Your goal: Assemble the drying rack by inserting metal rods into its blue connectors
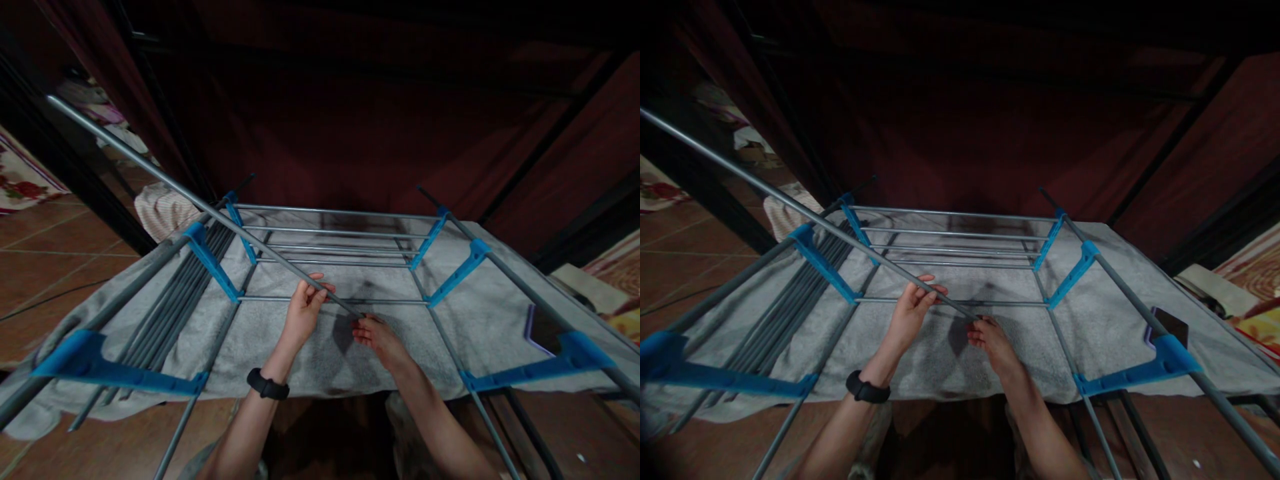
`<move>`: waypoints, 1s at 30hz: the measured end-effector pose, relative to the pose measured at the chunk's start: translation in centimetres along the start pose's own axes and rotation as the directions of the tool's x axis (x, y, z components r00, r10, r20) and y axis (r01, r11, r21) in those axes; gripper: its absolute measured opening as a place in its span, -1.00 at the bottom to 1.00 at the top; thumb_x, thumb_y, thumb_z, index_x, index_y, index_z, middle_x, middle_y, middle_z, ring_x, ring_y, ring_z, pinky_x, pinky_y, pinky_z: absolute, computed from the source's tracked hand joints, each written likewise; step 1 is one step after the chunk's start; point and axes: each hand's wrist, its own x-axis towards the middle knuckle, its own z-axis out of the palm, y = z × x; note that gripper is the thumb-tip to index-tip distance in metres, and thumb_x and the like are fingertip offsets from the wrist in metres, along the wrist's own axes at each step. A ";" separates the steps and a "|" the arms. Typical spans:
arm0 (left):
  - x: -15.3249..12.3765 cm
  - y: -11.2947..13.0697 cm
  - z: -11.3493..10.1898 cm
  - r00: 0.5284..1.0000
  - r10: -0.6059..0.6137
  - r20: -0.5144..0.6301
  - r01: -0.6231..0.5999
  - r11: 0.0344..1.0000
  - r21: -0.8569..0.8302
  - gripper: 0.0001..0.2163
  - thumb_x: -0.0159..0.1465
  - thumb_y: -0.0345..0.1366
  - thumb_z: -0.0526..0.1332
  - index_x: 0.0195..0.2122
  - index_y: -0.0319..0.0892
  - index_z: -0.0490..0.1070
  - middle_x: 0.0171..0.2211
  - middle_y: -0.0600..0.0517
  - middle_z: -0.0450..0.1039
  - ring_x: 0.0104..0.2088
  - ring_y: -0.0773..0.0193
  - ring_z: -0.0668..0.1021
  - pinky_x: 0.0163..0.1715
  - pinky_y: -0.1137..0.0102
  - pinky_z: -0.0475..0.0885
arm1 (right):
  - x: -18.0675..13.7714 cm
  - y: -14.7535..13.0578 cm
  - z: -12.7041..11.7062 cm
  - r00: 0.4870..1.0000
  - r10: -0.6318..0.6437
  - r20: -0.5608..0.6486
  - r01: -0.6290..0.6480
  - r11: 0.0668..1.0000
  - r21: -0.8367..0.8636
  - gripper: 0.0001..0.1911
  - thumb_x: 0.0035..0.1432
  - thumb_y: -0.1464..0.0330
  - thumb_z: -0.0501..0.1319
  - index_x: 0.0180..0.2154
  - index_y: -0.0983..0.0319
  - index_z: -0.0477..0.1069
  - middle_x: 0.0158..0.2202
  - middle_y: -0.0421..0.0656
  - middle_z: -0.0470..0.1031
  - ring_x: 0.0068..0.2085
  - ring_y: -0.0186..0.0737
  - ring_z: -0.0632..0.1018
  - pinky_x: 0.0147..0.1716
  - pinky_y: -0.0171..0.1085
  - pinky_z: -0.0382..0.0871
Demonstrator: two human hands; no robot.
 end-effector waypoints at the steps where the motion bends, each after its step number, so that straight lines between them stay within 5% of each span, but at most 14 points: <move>1: 0.0 -0.1 0.0 1.000 -0.001 0.008 0.001 1.000 0.002 -0.68 0.25 -0.27 0.26 0.00 -0.14 0.28 -0.27 -0.02 0.58 -0.17 0.21 0.60 -0.15 0.29 0.46 | 0.0 0.0 0.2 1.000 0.001 0.012 -0.001 1.000 -0.007 -0.72 -0.09 0.26 0.35 -0.30 0.19 0.39 -0.29 -0.07 0.59 -0.33 -0.17 0.58 -0.32 -0.20 0.44; 17: -0.5 0.9 -0.1 0.996 0.075 0.056 -0.082 0.989 0.123 -0.62 0.33 -0.21 0.19 0.14 -0.10 0.22 -0.32 0.07 0.47 -0.24 0.26 0.55 -0.15 0.32 0.40 | -0.3 0.4 1.3 0.992 -0.005 0.125 0.035 0.970 -0.241 -0.77 -0.02 0.31 0.28 -0.24 0.15 0.50 -0.28 -0.15 0.59 -0.28 -0.21 0.55 -0.25 -0.21 0.43; 30: -0.3 2.5 -1.4 0.989 0.131 0.068 -0.142 0.971 0.191 -0.68 0.34 -0.25 0.16 0.11 -0.12 0.29 -0.41 0.11 0.33 -0.35 0.29 0.43 -0.25 0.36 0.34 | 0.2 -0.9 -0.3 0.992 -0.079 0.094 0.087 0.993 -0.083 -0.71 -0.06 0.24 0.37 -0.24 0.20 0.52 -0.24 -0.09 0.57 -0.26 -0.16 0.56 -0.20 -0.13 0.49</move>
